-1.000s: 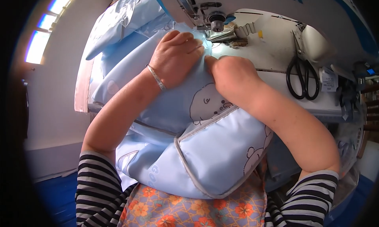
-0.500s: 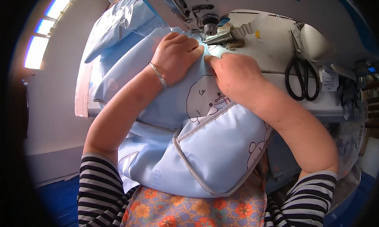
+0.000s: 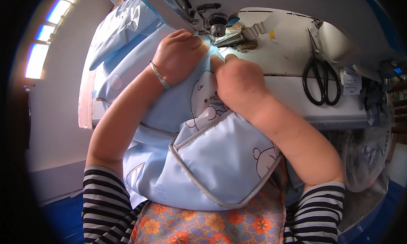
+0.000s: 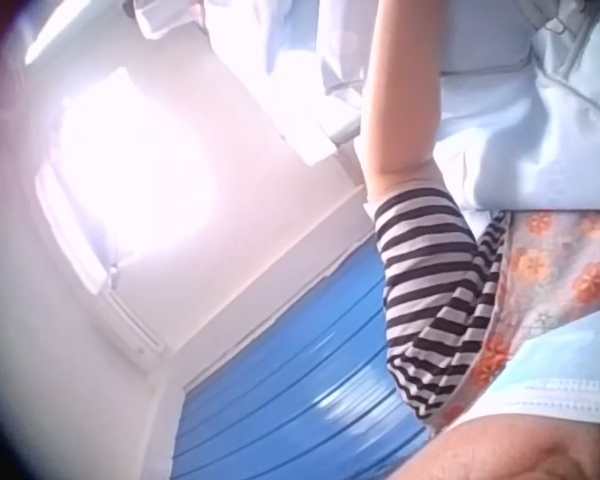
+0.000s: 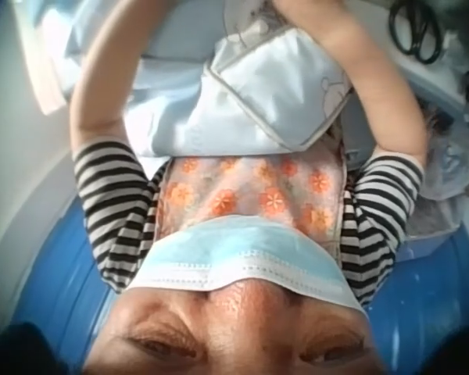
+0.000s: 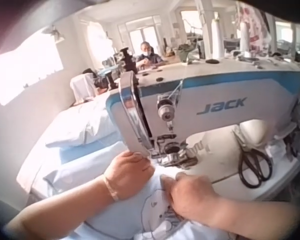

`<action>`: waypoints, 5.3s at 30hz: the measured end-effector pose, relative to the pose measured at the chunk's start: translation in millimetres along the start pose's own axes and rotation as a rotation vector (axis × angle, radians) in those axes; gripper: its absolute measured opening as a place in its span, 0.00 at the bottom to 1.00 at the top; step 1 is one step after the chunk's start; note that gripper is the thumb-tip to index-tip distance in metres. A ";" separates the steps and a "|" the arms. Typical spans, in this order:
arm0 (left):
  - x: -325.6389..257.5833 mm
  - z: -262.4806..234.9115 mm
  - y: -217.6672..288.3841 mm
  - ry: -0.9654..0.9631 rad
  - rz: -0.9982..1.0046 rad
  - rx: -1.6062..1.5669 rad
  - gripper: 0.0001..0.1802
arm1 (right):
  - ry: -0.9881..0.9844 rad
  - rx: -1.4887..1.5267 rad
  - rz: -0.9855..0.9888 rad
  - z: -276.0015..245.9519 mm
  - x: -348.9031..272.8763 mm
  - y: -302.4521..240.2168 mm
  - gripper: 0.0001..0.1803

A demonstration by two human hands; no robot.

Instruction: The recorder uses an industrial sewing machine to assemble light blue textile bags with clear plastic windows and white trim.

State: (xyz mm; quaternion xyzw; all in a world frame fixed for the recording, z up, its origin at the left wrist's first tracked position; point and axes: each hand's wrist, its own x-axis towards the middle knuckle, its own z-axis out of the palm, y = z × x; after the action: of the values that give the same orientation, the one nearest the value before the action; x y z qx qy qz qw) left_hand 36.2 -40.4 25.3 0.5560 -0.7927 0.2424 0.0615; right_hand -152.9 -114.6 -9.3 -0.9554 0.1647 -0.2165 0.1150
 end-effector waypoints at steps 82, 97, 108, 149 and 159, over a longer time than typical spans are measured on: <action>20.9 -9.7 24.1 -0.315 -0.442 -0.291 0.08 | 0.014 0.105 0.006 7.0 10.4 -0.4 0.04; 17.9 -17.4 15.5 -0.298 -0.338 -0.445 0.11 | 0.143 0.130 0.064 22.5 9.3 -16.2 0.07; -144.2 -98.4 55.4 -0.291 -0.917 -0.229 0.30 | 0.022 0.100 0.195 12.0 13.5 -25.7 0.12; -47.3 -46.2 -271.9 0.572 -0.642 0.132 0.05 | -0.076 0.052 -0.144 36.3 13.2 -80.4 0.30; -78.6 -299.2 63.0 0.068 -0.425 0.515 0.16 | -0.025 0.129 -0.199 51.6 1.3 -70.1 0.37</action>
State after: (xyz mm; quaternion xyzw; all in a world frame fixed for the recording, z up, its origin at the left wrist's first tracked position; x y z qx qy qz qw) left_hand -43.3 178.6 238.3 0.6976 -0.5692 0.4351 -0.0055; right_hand -110.0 -42.9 -33.8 -0.9603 0.0536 -0.2251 0.1560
